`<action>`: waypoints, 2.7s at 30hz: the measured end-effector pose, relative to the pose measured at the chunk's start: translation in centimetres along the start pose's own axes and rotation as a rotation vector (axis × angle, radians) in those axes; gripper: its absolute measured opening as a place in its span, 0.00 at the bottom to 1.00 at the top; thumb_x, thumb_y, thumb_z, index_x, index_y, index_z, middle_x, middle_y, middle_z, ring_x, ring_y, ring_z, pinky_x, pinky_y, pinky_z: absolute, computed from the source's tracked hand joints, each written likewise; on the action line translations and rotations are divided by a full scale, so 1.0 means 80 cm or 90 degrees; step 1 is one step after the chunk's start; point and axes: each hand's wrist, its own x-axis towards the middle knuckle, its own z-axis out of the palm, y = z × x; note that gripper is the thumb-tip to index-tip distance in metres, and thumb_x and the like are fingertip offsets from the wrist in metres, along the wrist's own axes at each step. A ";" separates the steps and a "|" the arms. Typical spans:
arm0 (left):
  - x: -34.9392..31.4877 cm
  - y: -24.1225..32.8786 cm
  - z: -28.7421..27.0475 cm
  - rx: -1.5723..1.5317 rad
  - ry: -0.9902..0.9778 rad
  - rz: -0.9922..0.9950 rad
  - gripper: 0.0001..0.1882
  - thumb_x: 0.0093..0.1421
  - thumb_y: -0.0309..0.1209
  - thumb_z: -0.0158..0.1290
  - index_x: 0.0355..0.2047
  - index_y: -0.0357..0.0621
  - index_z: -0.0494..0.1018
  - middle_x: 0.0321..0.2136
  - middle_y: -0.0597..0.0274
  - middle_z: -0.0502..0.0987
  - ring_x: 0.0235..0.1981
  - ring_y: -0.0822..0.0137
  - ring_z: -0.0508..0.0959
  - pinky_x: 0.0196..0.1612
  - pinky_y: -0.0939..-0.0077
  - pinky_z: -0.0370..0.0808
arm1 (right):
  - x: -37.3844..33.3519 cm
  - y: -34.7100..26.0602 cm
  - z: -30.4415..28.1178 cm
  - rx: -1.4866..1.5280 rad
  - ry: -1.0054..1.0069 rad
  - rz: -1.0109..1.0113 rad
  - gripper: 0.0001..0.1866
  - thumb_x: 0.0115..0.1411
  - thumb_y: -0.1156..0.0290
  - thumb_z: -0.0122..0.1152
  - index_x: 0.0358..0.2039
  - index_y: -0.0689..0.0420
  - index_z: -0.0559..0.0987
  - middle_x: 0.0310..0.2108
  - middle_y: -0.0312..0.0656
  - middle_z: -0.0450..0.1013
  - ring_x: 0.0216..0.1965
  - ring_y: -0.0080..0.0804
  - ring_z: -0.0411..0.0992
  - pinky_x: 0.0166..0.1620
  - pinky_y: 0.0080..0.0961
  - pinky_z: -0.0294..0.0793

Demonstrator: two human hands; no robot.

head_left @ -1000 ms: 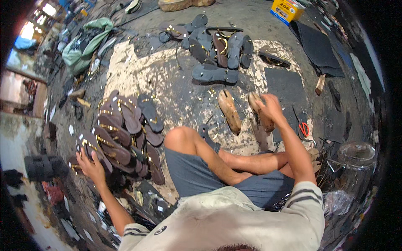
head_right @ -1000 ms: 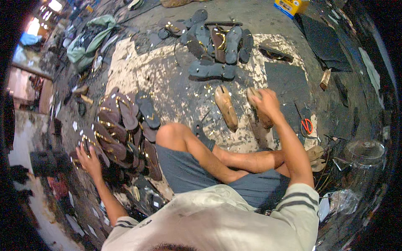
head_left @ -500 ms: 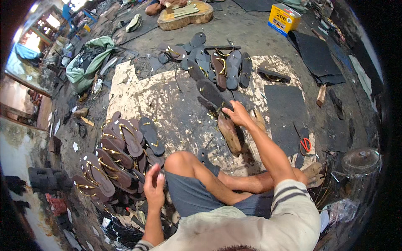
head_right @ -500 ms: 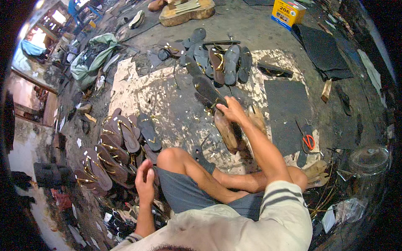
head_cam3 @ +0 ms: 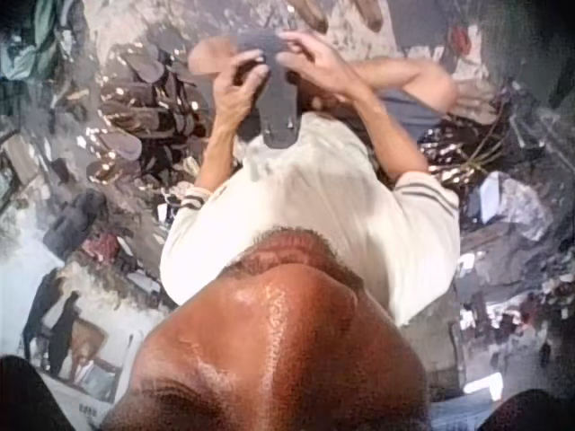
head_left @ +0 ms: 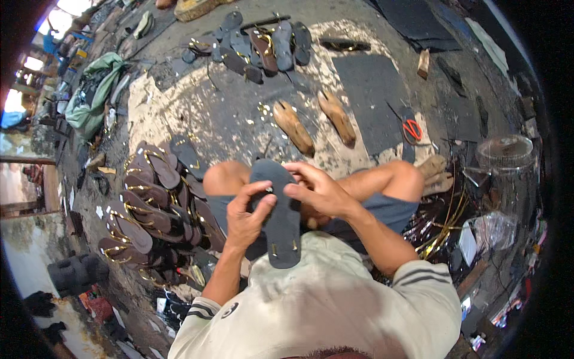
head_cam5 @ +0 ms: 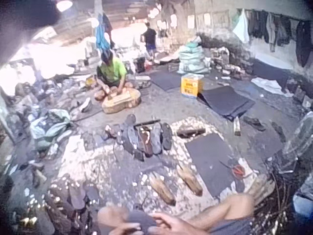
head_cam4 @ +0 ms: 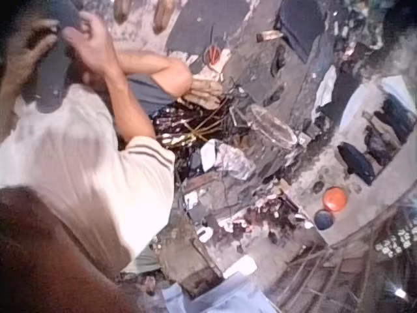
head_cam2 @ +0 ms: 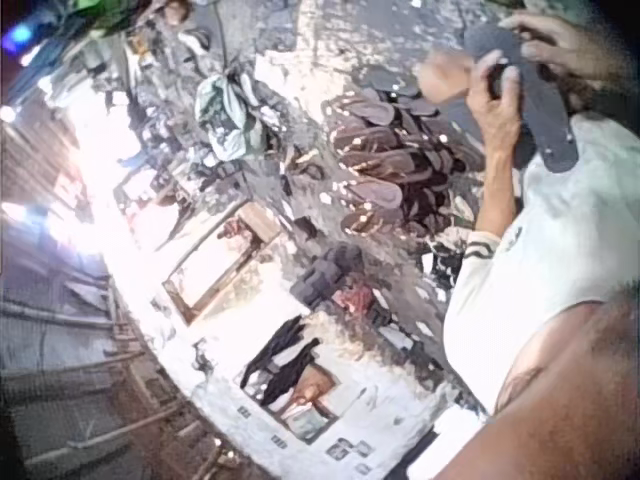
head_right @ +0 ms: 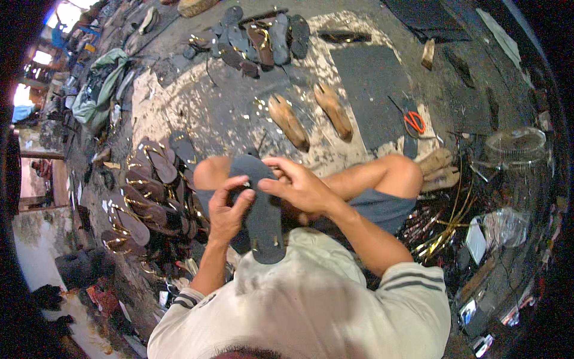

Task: The person sits on the floor and repeatedly picks up flip-flop soles and straps, pressing the straps into the soles to assemble them. The person handles the items one at a time, turning them over to check the fit, and places the assembled pairs on the floor.

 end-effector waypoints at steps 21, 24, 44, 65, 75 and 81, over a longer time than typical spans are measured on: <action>-0.020 -0.007 0.016 -0.309 -0.019 -0.041 0.28 0.67 0.26 0.55 0.65 0.42 0.60 0.45 0.60 0.78 0.40 0.76 0.76 0.42 0.81 0.74 | -0.017 -0.025 0.033 -0.071 0.036 -0.001 0.20 0.62 0.69 0.65 0.51 0.64 0.73 0.38 0.41 0.77 0.41 0.20 0.73 0.44 0.24 0.75; -0.002 0.014 0.024 -0.366 0.027 -0.087 0.43 0.64 0.31 0.59 0.72 0.43 0.45 0.60 0.45 0.68 0.54 0.61 0.75 0.52 0.67 0.75 | 0.013 -0.019 0.018 -0.188 0.136 -0.090 0.18 0.63 0.68 0.63 0.50 0.63 0.74 0.39 0.43 0.78 0.42 0.25 0.75 0.45 0.27 0.75; 0.074 -0.022 -0.072 -0.057 0.248 0.004 0.24 0.71 0.35 0.48 0.60 0.27 0.65 0.40 0.63 0.79 0.37 0.75 0.75 0.43 0.80 0.74 | 0.097 0.071 -0.047 -0.052 0.241 -0.045 0.25 0.62 0.59 0.64 0.54 0.63 0.74 0.43 0.42 0.78 0.43 0.28 0.75 0.48 0.28 0.75; 0.102 0.114 -0.090 -0.678 0.046 0.213 0.31 0.72 0.55 0.34 0.68 0.52 0.56 0.64 0.47 0.63 0.62 0.48 0.68 0.59 0.40 0.70 | -0.018 -0.042 0.107 -0.349 0.189 -0.439 0.38 0.54 0.64 0.72 0.61 0.67 0.68 0.51 0.55 0.71 0.48 0.47 0.70 0.54 0.39 0.68; 0.052 0.027 -0.036 0.015 0.193 0.057 0.61 0.57 0.58 0.61 0.72 0.44 0.32 0.62 0.41 0.61 0.62 0.53 0.67 0.61 0.59 0.70 | 0.025 -0.002 0.104 -0.521 0.255 -0.413 0.40 0.51 0.69 0.74 0.64 0.58 0.66 0.54 0.51 0.66 0.52 0.49 0.64 0.57 0.43 0.62; -0.017 0.031 -0.025 -0.436 0.161 -0.077 0.41 0.50 0.35 0.67 0.53 0.51 0.47 0.48 0.52 0.65 0.48 0.62 0.73 0.51 0.64 0.76 | -0.017 -0.004 0.062 -0.373 -0.042 -0.376 0.45 0.56 0.42 0.66 0.63 0.62 0.66 0.54 0.53 0.65 0.54 0.47 0.64 0.60 0.44 0.62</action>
